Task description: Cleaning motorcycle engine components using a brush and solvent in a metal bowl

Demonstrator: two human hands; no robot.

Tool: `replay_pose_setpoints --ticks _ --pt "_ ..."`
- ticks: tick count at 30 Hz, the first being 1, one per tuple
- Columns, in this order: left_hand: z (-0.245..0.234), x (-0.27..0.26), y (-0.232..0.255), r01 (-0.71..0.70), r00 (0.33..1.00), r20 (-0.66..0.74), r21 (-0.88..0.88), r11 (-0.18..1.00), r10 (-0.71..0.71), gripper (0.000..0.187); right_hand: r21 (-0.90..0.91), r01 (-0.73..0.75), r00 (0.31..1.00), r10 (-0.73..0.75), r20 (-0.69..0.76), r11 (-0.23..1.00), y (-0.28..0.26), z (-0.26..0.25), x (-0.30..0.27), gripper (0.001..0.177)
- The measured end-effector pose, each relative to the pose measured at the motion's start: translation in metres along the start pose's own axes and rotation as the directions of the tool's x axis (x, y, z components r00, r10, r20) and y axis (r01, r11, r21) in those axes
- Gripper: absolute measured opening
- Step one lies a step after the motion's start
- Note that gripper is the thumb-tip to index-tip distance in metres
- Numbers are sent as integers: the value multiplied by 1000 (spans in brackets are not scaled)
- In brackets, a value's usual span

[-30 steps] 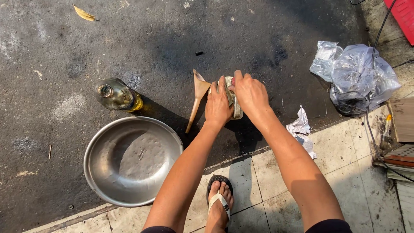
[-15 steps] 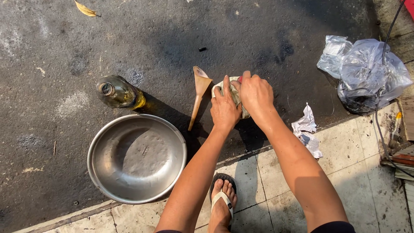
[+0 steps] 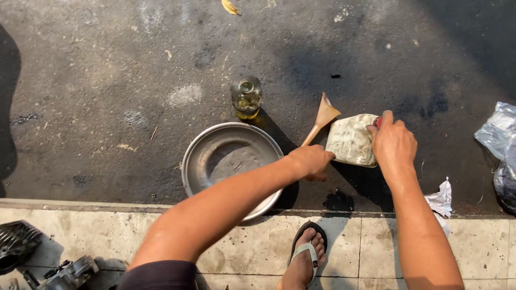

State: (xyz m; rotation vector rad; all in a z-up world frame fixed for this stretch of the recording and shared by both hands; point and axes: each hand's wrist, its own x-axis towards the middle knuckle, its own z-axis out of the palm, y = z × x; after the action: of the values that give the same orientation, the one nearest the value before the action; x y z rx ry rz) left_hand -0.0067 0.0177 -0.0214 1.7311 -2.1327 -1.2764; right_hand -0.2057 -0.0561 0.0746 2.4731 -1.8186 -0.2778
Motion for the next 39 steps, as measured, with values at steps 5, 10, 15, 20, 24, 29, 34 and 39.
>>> replay_pose_setpoints --ticks 5,10,15,20,24,29,34,39 --pt "-120 -196 -68 104 991 58 270 957 -124 39 18 -52 998 52 -18 998 -10 -30 -9 54" --pt "-51 -288 -253 523 780 -462 109 845 -423 19 -219 68 966 -120 -231 973 -49 -39 -42 83" --pt "36 -294 -314 612 758 -237 -66 788 -608 72 -263 255 953 -287 -94 930 -106 -62 -54 67" --pt "54 -295 -326 540 649 -550 -153 828 -525 20 -207 566 824 -545 156 798 -166 -80 -53 55" --pt "11 -312 -323 560 632 -525 -201 804 -571 47 -30 641 732 -600 322 767 -216 -74 -67 41" --pt "-2 -276 -329 506 723 -483 -116 855 -494 87 139 706 629 -705 327 694 -262 -37 -72 42" --pt "-34 -237 -323 587 552 -562 -262 766 -616 77 347 676 536 -757 375 650 -272 -17 -84 42" --pt "-7 -209 -375 690 523 -738 74 720 -426 29 568 472 594 -720 359 674 -266 0 -77 40"
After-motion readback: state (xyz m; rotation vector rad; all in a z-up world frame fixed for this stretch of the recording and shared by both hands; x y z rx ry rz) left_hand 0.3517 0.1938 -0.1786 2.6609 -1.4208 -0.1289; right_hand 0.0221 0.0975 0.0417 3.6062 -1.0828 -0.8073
